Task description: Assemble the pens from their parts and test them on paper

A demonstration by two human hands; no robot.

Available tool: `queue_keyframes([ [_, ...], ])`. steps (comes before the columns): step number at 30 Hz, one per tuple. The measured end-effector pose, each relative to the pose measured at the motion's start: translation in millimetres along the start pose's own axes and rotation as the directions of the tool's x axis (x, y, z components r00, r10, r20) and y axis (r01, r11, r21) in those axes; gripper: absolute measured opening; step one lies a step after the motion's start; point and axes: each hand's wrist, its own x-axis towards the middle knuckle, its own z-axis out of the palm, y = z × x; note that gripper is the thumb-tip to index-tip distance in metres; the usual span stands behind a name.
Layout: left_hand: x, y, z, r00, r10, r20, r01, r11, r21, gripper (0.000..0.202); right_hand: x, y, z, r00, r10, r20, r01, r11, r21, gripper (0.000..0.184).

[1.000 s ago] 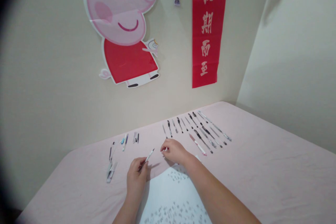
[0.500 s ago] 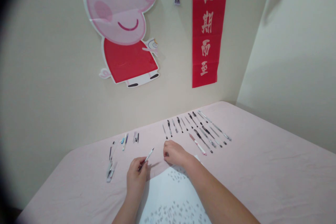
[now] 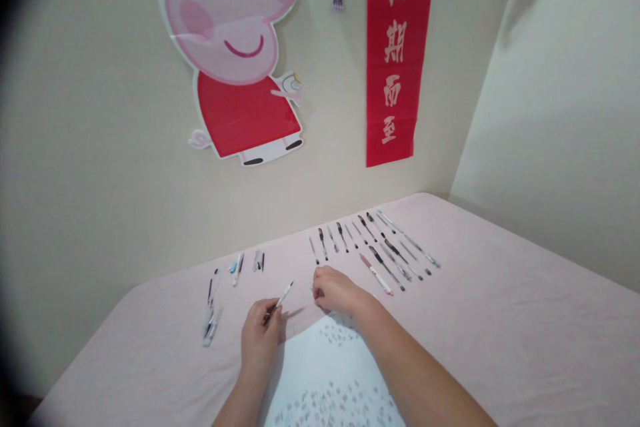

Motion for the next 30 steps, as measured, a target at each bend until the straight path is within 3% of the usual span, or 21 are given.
queue_keyframes([
  [5, 0, 0, -0.1, 1.000, -0.006, 0.012, 0.006, 1.000, 0.006, 0.013, 3, -3, 0, 0.991, 0.070, -0.114, -0.053, 0.988, 0.145, 0.013],
  [11, 0, 2, -1.6, 0.999, -0.002, 0.048, 0.002, 1.000, 0.014, 0.014, 9, -11, -4, 0.957, 0.205, -0.204, -0.098, 0.894, 0.438, 0.014],
  [16, 1, 3, -2.2, 0.998, 0.013, 0.060, -0.015, 0.999, 0.036, 0.013, 11, -15, -5, 0.959, 0.169, -0.226, -0.041, 0.876, 0.481, 0.014],
  [21, 1, 5, -2.3, 0.998, 0.027, 0.060, -0.030, 0.998, 0.048, 0.013, 11, -16, -1, 0.953, 0.212, -0.215, -0.075, 0.855, 0.513, 0.012],
  [30, 1, 5, -2.6, 0.997, 0.020, 0.074, -0.023, 0.999, 0.045, 0.012, 11, -22, -1, 0.961, 0.165, -0.221, -0.048, 0.890, 0.453, 0.011],
])
